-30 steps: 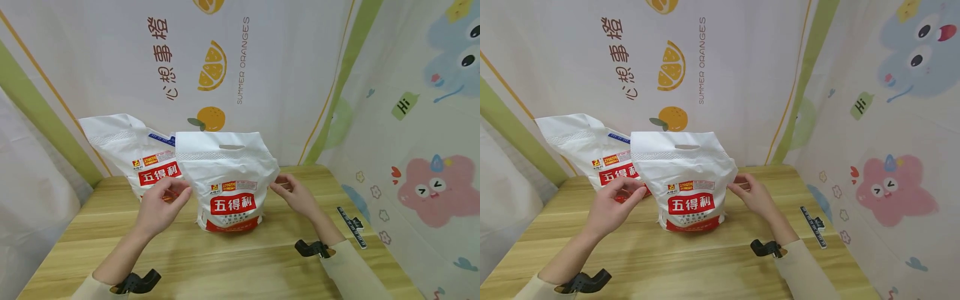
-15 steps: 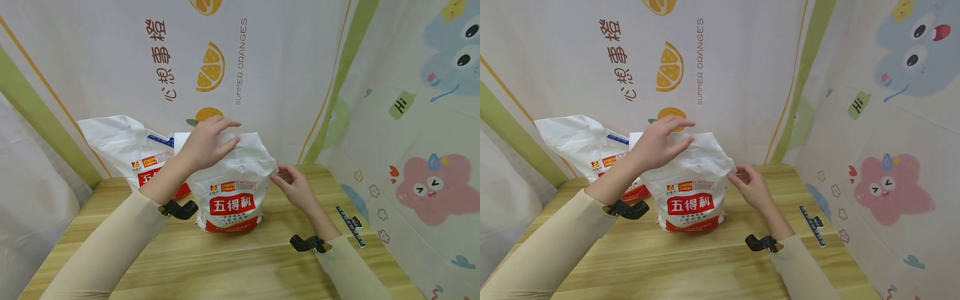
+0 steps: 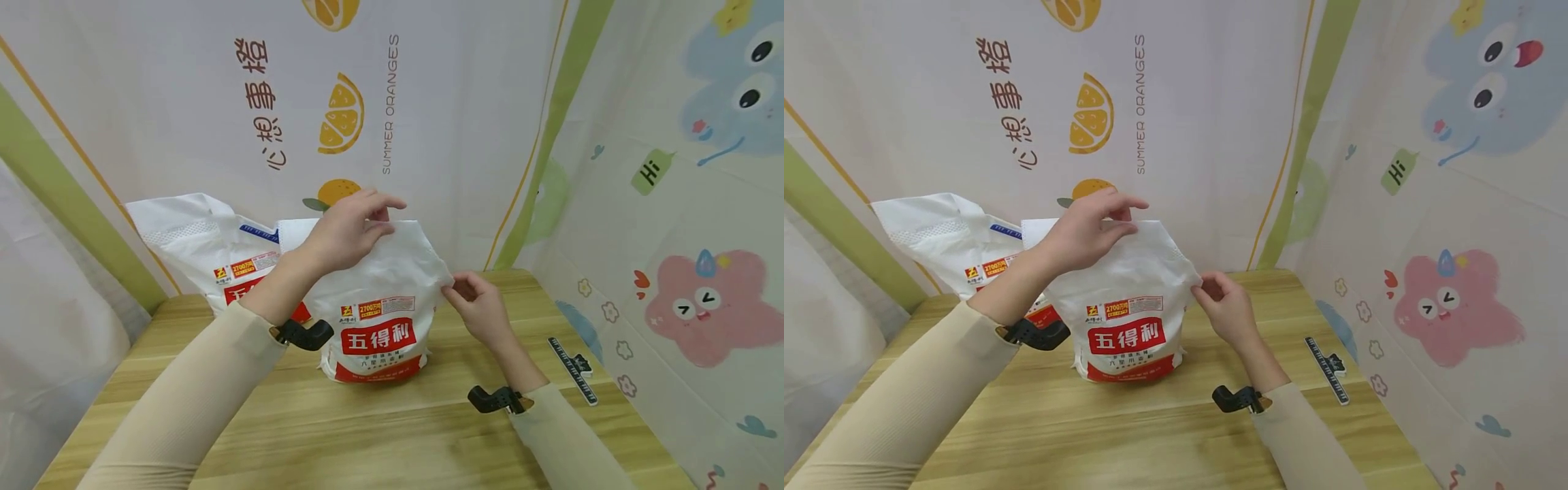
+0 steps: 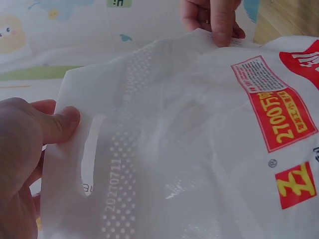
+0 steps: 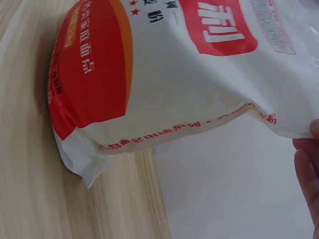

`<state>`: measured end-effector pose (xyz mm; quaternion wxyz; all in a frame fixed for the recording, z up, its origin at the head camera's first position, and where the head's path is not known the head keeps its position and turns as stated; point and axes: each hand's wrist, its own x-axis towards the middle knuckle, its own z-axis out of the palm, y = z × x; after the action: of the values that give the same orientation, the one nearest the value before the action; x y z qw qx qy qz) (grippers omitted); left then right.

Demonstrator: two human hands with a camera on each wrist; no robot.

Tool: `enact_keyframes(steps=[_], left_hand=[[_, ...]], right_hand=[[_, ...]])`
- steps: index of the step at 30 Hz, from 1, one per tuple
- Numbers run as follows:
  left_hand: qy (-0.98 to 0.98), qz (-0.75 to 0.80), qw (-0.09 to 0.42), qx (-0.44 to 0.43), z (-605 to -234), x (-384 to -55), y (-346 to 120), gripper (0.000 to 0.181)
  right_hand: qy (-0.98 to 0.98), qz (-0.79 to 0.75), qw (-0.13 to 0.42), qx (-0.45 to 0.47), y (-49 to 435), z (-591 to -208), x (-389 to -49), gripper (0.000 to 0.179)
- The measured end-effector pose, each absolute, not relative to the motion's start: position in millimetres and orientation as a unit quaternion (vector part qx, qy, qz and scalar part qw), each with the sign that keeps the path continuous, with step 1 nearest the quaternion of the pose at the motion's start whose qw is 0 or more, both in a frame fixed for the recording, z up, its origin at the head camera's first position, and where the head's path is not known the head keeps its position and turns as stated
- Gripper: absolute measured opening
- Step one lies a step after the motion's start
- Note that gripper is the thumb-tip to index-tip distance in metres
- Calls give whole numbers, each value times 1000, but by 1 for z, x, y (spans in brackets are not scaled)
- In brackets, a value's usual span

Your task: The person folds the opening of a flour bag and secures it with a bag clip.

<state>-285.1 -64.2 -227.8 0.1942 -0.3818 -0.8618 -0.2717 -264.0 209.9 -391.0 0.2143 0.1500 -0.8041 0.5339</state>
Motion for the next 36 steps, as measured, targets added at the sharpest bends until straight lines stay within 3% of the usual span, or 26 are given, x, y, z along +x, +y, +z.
enact_keyframes(steps=[5, 16, 22, 27, 36], left_hand=[[-854, -283, 195, -391, -227, -284, -68, 25], [-833, -263, 146, -465, -230, -283, -72, 16], [-853, -195, 153, -459, -230, -279, -67, 24], [-872, -109, 174, -444, -232, -280, -64, 20], [-892, -69, 151, -420, -232, -278, -63, 12]], right_hand=[[-813, 516, 235, 136, 208, -393, -264, 14], [-779, 568, 177, 198, 217, -399, -260, 33], [-778, 561, 160, 235, 217, -399, -258, 28], [-787, 563, 126, 216, 211, -397, -263, 27], [-774, 582, 124, 216, 199, -397, -273, 23]])
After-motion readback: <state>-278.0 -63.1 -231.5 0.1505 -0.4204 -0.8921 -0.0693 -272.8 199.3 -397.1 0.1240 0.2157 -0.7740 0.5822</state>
